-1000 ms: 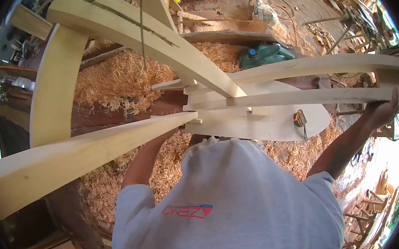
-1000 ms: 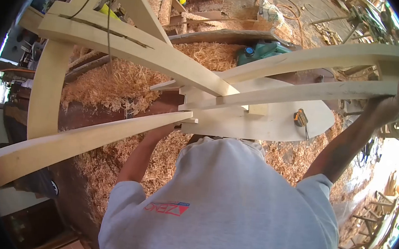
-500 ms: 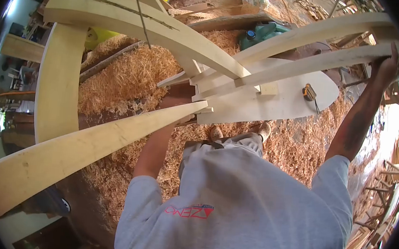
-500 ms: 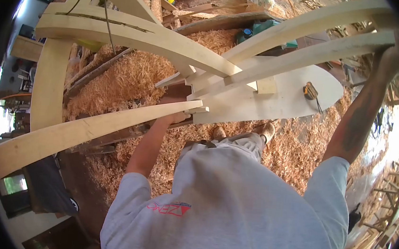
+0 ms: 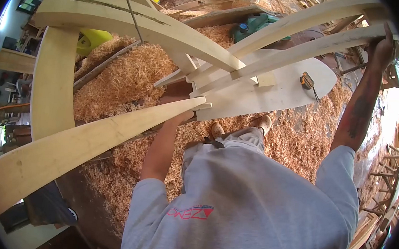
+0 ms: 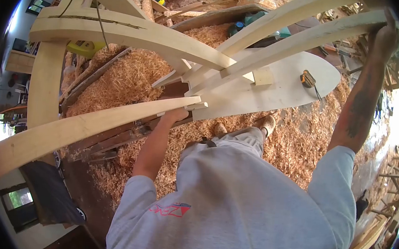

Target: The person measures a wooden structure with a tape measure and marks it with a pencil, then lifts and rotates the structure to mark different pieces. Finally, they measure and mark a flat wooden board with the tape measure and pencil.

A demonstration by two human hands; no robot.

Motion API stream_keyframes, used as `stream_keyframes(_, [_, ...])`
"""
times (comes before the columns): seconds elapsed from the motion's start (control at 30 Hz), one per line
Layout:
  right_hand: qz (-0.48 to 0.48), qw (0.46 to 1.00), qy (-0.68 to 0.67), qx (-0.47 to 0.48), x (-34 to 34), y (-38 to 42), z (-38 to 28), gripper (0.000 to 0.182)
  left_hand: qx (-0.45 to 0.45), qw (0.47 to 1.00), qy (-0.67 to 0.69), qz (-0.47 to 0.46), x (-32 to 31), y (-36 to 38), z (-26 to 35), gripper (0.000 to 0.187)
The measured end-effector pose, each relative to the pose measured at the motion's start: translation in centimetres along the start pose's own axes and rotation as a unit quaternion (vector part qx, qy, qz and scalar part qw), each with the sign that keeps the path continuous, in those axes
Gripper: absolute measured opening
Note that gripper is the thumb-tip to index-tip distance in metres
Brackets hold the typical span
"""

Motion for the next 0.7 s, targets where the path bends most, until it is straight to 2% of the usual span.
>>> stream_keyframes(0.03, [0.032,0.985,-0.143,-0.092,0.5,0.0,-0.5,0.042,0.001,1.000,0.000,0.001,0.0,0.0,0.0,0.035])
stream_keyframes(0.07, [0.063,0.940,-0.281,-0.182,0.4,0.4,-0.1,0.046,0.002,1.000,0.005,0.000,-0.1,0.1,0.0,0.035])
stream_keyframes(0.1, [0.063,0.940,-0.281,-0.182,0.2,0.6,0.8,0.046,0.002,1.000,0.010,-0.001,-0.2,0.0,0.0,0.036])
stream_keyframes(0.13, [0.061,0.980,-0.165,-0.091,0.5,0.4,0.9,0.047,0.003,1.000,0.010,-0.001,-0.1,0.1,0.1,0.036])
stream_keyframes(0.17, [0.057,0.997,-0.045,0.001,0.5,0.4,0.8,0.048,0.012,1.000,0.007,-0.016,-0.2,0.0,0.0,0.037])
stream_keyframes(0.27, [0.025,0.999,0.026,-0.021,0.2,0.4,1.6,0.048,0.025,0.999,0.010,-0.040,0.4,0.3,0.3,0.039])
stream_keyframes(0.4, [0.036,0.999,-0.034,-0.018,-1.5,0.2,5.6,0.047,0.034,0.997,0.019,-0.074,1.1,0.6,0.8,0.043])
stream_keyframes(0.43, [0.034,0.966,-0.234,-0.108,-2.5,0.1,8.0,0.034,0.033,0.997,0.018,-0.073,1.1,0.6,0.8,0.043])
stream_keyframes(0.47, [0.032,0.886,-0.422,-0.191,-3.7,0.3,10.2,0.030,0.024,0.997,0.016,-0.074,1.0,0.6,0.9,0.043])
stream_keyframes(0.5, [0.034,0.886,-0.421,-0.191,-2.5,-0.1,7.0,0.030,0.015,0.997,0.014,-0.074,1.0,0.6,1.0,0.044])
stream_keyframes(0.53, [0.107,0.807,-0.495,-0.303,-0.5,0.3,1.6,0.029,0.014,0.997,0.013,-0.072,1.1,0.7,1.0,0.044])
stream_keyframes(0.57, [0.177,0.704,-0.556,-0.406,0.2,1.2,-1.0,0.030,0.017,0.996,0.013,-0.082,0.9,0.7,0.9,0.044])
stream_keyframes(0.7, [0.171,0.680,-0.580,-0.415,-0.4,1.4,-1.0,0.031,0.016,0.996,0.006,-0.085,0.4,0.4,0.6,0.045])
Point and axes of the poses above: each hand's wrist, its own y-axis away from the middle knuckle, its own x-axis out of the back of the hand, z = x × y, the point moved 7 cm from there along -y, towards the middle knuckle, and after that the axes turned 12 degrees about -y, right-handed, at the moved point
